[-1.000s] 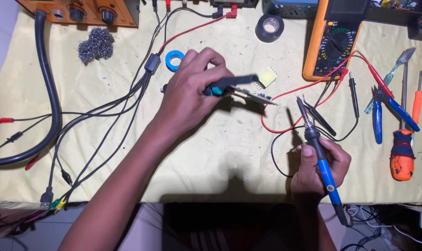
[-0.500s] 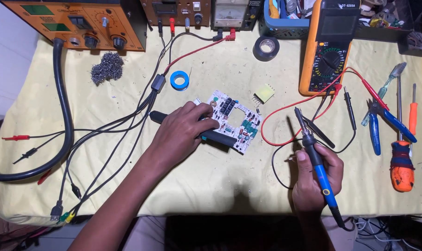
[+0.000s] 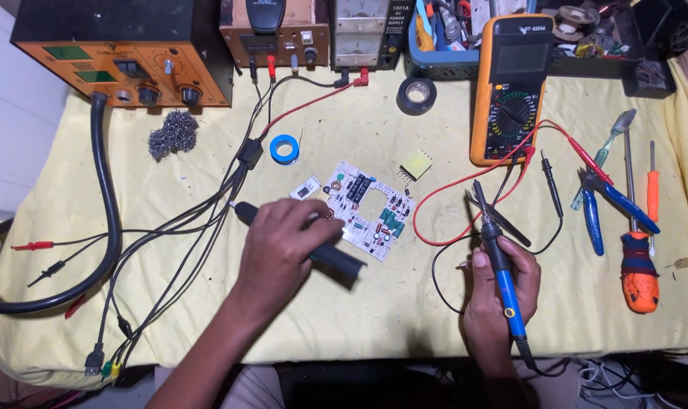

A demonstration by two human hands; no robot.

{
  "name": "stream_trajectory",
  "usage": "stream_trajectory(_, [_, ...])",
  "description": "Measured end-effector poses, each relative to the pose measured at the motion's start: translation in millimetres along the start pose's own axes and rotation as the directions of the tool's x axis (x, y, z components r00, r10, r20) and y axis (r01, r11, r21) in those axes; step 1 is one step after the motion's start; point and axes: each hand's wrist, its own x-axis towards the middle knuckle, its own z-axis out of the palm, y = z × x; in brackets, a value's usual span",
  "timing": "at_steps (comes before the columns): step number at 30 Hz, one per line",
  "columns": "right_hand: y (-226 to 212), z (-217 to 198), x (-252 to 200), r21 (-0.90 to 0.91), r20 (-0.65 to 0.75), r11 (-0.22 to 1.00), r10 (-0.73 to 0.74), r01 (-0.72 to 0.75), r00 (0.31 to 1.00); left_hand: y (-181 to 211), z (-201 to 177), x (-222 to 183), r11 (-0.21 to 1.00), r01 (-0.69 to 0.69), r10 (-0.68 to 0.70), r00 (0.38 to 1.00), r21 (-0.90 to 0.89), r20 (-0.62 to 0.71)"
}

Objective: Desoldering components from a circuit board using a soldering iron and a desoldering pump on a repair bench.

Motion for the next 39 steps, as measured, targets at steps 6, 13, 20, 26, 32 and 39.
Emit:
stream_trajectory(6, [2,4,-1,0.052,-0.038,0.998,0.033,-0.031,0.999,5,32,-30,0.984,-0.06,0.078,0.992,0.167,-0.104])
stream_trajectory(13, [2,4,4,0.063,-0.023,0.996,0.065,-0.063,0.998,7,34,-28,0.975,0.021,0.002,0.995,0.221,-0.103])
stream_trajectory(20, [-4,1,2,0.068,0.002,0.991,0.118,-0.118,0.993,7,43,-32,0.949,0.114,-0.088,0.991,0.293,-0.101])
stream_trajectory(26, [-5,1,3,0.096,-0.032,0.987,0.13,-0.126,0.991,2,50,-38,0.949,0.109,-0.079,0.991,0.296,-0.111])
stream_trajectory(32, [7,-7,10,0.221,-0.101,0.971,0.119,-0.095,0.988,0,53,-38,0.943,0.099,-0.06,0.99,0.318,-0.131])
stream_trajectory(39, [-45,-47,93,0.151,-0.302,0.985,-0.034,0.083,0.953,-3,57,-41,0.926,0.108,-0.074,0.992,0.362,-0.107])
